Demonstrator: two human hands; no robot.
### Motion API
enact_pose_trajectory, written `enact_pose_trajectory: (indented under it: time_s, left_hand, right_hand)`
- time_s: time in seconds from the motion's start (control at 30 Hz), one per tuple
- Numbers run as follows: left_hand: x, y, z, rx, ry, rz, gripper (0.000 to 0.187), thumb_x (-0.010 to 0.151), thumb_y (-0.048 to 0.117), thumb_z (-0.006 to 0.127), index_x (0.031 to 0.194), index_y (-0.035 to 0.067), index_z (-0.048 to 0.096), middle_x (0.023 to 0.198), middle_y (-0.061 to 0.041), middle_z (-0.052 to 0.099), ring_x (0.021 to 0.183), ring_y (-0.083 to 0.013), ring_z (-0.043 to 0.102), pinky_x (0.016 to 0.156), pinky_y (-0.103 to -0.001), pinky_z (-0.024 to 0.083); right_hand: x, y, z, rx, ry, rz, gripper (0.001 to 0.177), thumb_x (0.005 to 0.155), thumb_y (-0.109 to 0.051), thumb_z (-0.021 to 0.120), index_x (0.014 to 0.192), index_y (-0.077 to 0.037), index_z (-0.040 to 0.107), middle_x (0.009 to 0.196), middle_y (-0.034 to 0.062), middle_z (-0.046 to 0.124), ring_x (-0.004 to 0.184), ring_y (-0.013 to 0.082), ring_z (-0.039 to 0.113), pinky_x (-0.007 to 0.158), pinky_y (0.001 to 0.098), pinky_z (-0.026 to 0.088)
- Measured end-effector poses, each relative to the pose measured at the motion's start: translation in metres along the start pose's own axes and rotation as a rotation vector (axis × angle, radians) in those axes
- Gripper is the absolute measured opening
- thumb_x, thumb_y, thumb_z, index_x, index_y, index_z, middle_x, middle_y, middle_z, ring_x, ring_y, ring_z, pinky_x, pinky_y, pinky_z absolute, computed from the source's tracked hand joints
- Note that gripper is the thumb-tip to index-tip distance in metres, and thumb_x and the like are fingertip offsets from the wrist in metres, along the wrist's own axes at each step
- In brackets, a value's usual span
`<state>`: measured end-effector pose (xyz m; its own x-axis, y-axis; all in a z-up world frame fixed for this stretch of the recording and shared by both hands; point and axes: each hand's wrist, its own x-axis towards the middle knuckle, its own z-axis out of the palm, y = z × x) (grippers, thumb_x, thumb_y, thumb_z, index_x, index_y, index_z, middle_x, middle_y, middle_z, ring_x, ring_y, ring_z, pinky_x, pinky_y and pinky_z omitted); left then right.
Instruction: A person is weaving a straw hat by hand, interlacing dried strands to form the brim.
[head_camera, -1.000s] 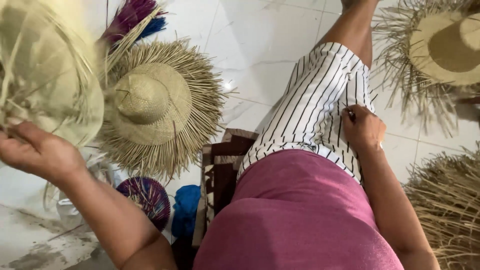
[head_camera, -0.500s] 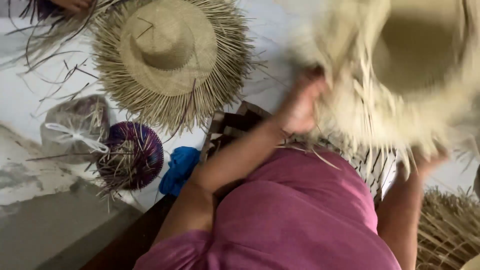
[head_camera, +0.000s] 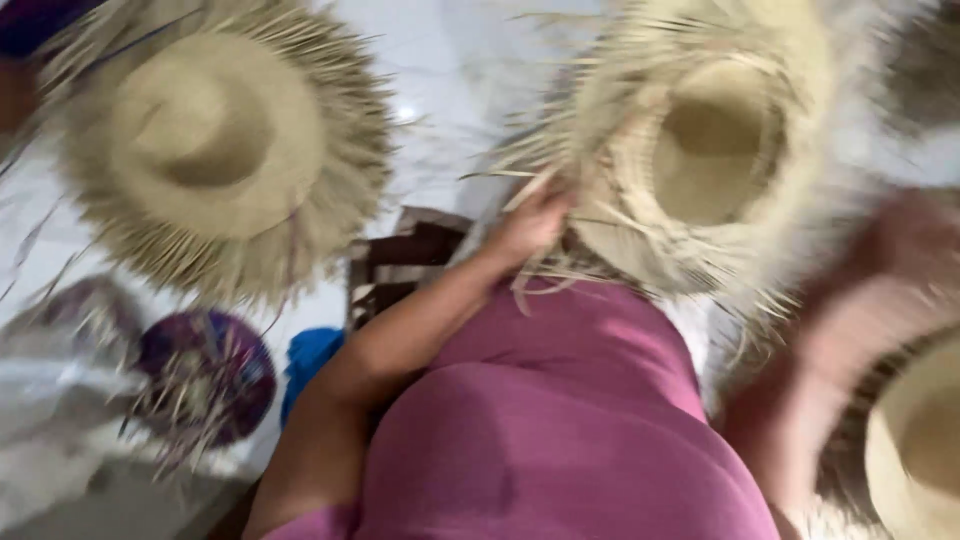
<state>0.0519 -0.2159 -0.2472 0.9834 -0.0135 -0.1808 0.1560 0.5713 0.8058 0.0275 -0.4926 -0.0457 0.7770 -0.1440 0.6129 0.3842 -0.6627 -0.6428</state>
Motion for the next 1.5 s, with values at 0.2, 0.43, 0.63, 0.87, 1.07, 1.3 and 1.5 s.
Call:
enact_pose_trajectory:
  time_s: [0.2,0.43,0.63,0.87,1.07,1.3,1.5]
  left_hand:
    - [-0.055,0.138,-0.035,0.675,0.135,-0.067,0.056,0.072,-0.003,0.073,0.127,0.002,0.066,0.084,-0.011,0.073,0.064,-0.0153,0.068,0.054,-0.029,0.06]
    - [-0.118,0.278,0.012,0.415,0.377,0.829,0.022,0.105,0.005,0.061,0.124,0.003,0.05,0.107,-0.025,0.061,0.085,-0.029,0.068,0.084,-0.037,0.066]
    - [-0.043,0.164,0.072,1.049,-0.078,0.465,0.048,0.093,0.013,0.081,0.131,-0.002,0.056,0.113,-0.03,0.071,0.112,-0.0463,0.069,0.096,-0.054,0.055]
    - [-0.007,0.136,0.078,0.836,-0.062,0.11,0.022,0.088,0.021,0.083,0.106,0.01,0.077,0.091,-0.009,0.078,0.084,-0.0125,0.073,0.078,-0.032,0.062]
    - [-0.013,0.139,0.102,0.821,-0.281,0.051,0.021,0.087,0.003,0.08,0.108,0.002,0.076,0.098,-0.014,0.078,0.088,-0.017,0.07,0.09,-0.041,0.057]
    - [-0.023,0.146,0.116,0.833,-0.238,0.042,0.007,0.094,0.013,0.08,0.096,0.007,0.078,0.082,-0.006,0.074,0.076,-0.0105,0.061,0.081,-0.032,0.052]
    - [-0.04,0.137,0.117,0.915,0.035,0.06,0.022,0.086,0.016,0.084,0.094,-0.002,0.073,0.079,-0.013,0.073,0.079,-0.0151,0.063,0.08,-0.036,0.053]
  right_hand:
    - [-0.049,0.029,0.121,-0.317,-0.755,0.188,0.035,0.099,-0.046,0.052,0.117,-0.025,0.073,0.101,0.0126,0.07,0.094,0.0436,0.069,0.083,0.0603,0.054]
    - [-0.052,0.05,0.124,-0.331,-0.632,0.168,0.027,0.098,-0.046,0.056,0.112,-0.032,0.074,0.1,-0.0007,0.069,0.094,0.0315,0.071,0.08,0.0491,0.058]
    - [-0.045,0.044,0.103,-0.255,-0.626,0.229,0.029,0.1,-0.049,0.055,0.118,-0.033,0.071,0.105,-0.0051,0.068,0.104,0.0249,0.069,0.084,0.0461,0.058]
    - [-0.033,0.03,0.068,-0.112,-0.546,0.075,0.067,0.08,-0.056,0.08,0.132,-0.016,0.068,0.112,0.0129,0.069,0.107,0.038,0.068,0.087,0.0527,0.056]
    - [-0.044,0.063,0.085,-0.148,-0.447,0.191,0.032,0.095,-0.048,0.069,0.112,-0.021,0.073,0.096,0.0023,0.067,0.098,0.0262,0.069,0.079,0.0423,0.058]
    - [-0.048,0.062,0.096,0.075,-0.294,0.396,0.029,0.092,-0.038,0.074,0.118,-0.025,0.07,0.101,0.0024,0.073,0.102,0.0255,0.072,0.083,0.0431,0.058]
    - [-0.056,0.071,0.106,-0.076,-0.261,0.042,0.031,0.087,-0.035,0.078,0.11,-0.014,0.074,0.093,0.0059,0.069,0.095,0.0277,0.071,0.078,0.0403,0.059]
